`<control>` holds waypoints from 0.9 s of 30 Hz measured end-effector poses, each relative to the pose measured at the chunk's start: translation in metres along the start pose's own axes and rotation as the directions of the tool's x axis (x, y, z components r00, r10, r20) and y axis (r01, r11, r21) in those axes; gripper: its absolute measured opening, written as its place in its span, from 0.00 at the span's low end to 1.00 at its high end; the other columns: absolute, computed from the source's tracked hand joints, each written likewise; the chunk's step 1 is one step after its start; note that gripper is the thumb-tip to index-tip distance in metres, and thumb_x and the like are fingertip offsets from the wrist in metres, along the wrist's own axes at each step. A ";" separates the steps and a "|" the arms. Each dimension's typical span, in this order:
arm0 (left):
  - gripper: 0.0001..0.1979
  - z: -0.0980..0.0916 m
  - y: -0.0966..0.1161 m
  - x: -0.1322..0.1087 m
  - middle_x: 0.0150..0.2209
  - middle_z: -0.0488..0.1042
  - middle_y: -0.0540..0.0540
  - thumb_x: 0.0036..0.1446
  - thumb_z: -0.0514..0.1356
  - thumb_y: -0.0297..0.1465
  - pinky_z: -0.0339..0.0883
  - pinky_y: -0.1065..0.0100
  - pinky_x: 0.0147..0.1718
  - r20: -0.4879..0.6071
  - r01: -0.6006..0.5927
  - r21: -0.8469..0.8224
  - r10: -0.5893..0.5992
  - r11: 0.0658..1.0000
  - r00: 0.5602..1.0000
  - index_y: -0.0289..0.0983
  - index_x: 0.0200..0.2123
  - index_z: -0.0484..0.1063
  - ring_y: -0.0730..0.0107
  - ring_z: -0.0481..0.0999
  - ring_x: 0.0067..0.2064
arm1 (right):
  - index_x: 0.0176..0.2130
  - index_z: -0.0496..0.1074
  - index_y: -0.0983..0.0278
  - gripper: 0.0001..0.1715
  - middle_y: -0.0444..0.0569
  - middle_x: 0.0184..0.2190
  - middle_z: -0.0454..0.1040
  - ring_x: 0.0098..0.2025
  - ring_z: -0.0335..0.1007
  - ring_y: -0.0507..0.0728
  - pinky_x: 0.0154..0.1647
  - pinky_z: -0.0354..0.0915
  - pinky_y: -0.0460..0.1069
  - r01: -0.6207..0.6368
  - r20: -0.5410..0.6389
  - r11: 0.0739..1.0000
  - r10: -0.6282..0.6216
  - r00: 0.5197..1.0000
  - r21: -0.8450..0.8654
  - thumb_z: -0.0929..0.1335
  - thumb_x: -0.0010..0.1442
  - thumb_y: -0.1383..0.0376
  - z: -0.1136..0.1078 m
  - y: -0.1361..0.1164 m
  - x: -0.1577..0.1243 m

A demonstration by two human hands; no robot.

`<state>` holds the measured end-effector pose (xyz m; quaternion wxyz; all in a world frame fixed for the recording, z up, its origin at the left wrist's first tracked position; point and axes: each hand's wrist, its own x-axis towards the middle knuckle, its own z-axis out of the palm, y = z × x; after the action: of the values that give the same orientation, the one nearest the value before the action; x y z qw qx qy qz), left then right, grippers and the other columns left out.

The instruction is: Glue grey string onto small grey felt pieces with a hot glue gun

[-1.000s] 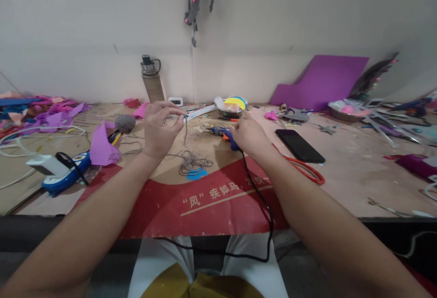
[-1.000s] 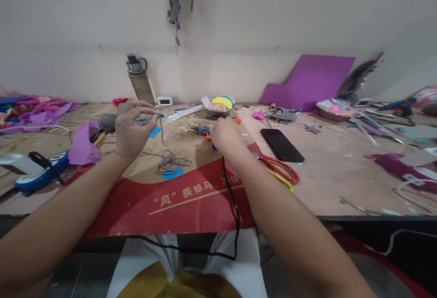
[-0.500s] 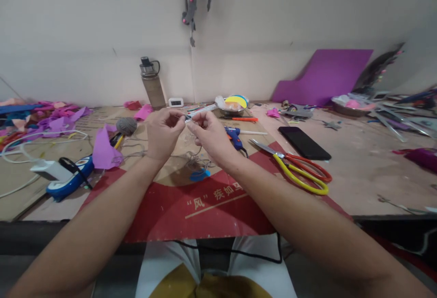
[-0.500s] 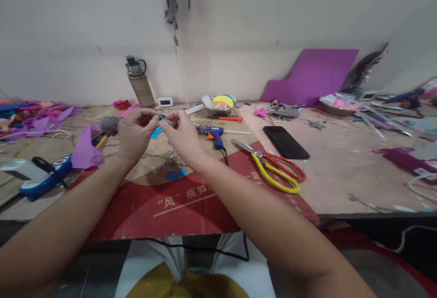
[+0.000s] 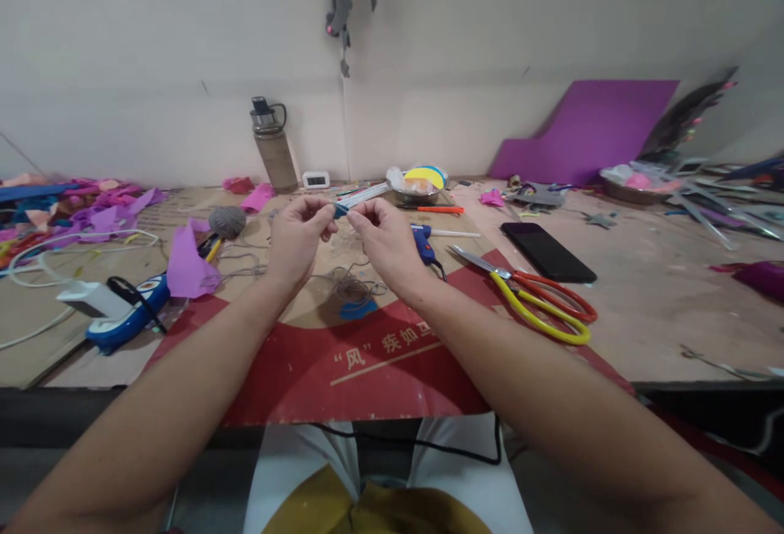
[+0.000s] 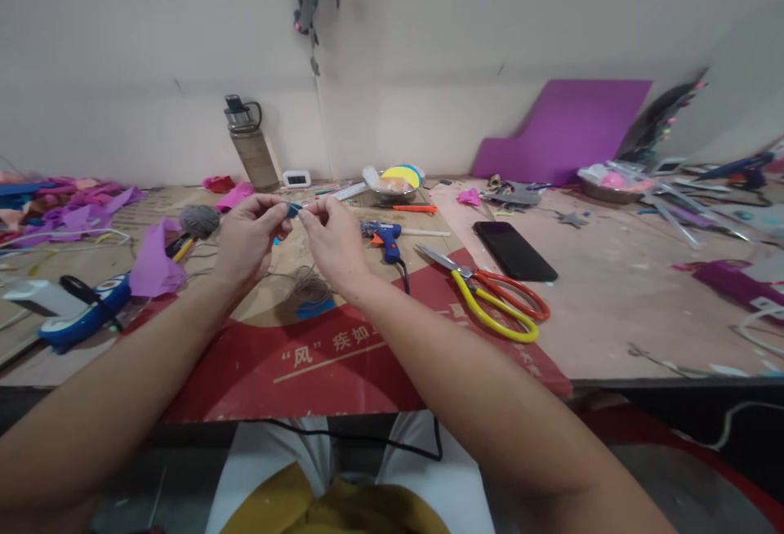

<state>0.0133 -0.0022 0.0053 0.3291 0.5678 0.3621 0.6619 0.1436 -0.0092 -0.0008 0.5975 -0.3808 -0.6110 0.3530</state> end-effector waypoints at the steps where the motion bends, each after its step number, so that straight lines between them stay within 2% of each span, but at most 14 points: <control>1: 0.03 0.000 0.000 0.000 0.20 0.68 0.53 0.49 0.63 0.28 0.57 0.73 0.21 0.003 0.006 -0.015 -0.006 1.000 1.000 0.36 0.28 0.72 0.79 0.65 0.21 | 0.28 0.64 0.63 0.09 0.41 0.24 0.63 0.28 0.58 0.49 0.28 0.55 0.46 -0.004 -0.002 1.000 0.004 1.000 -0.002 0.66 0.58 0.62 0.000 0.000 0.000; 8: 0.03 0.001 0.001 0.000 0.20 0.69 0.52 0.49 0.63 0.28 0.57 0.73 0.20 0.024 0.039 -0.040 -0.038 0.998 0.999 0.37 0.27 0.71 0.79 0.65 0.21 | 0.27 0.64 0.63 0.10 0.41 0.23 0.63 0.27 0.59 0.49 0.27 0.55 0.46 -0.036 -0.021 0.999 0.035 0.999 -0.007 0.66 0.58 0.62 -0.002 0.000 0.002; 27: 0.04 0.003 0.008 -0.003 0.19 0.67 0.53 0.49 0.63 0.28 0.56 0.75 0.20 0.088 0.113 -0.105 -0.104 0.988 0.991 0.37 0.26 0.69 0.79 0.64 0.20 | 0.29 0.64 0.62 0.10 0.41 0.24 0.63 0.27 0.58 0.49 0.27 0.55 0.46 -0.026 -0.047 1.000 0.025 0.999 -0.006 0.66 0.57 0.60 -0.004 0.002 0.003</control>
<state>0.0160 -0.0083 0.0106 0.4100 0.5552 0.3417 0.6379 0.1474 -0.0058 -0.0010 0.6059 -0.3988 -0.5931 0.3495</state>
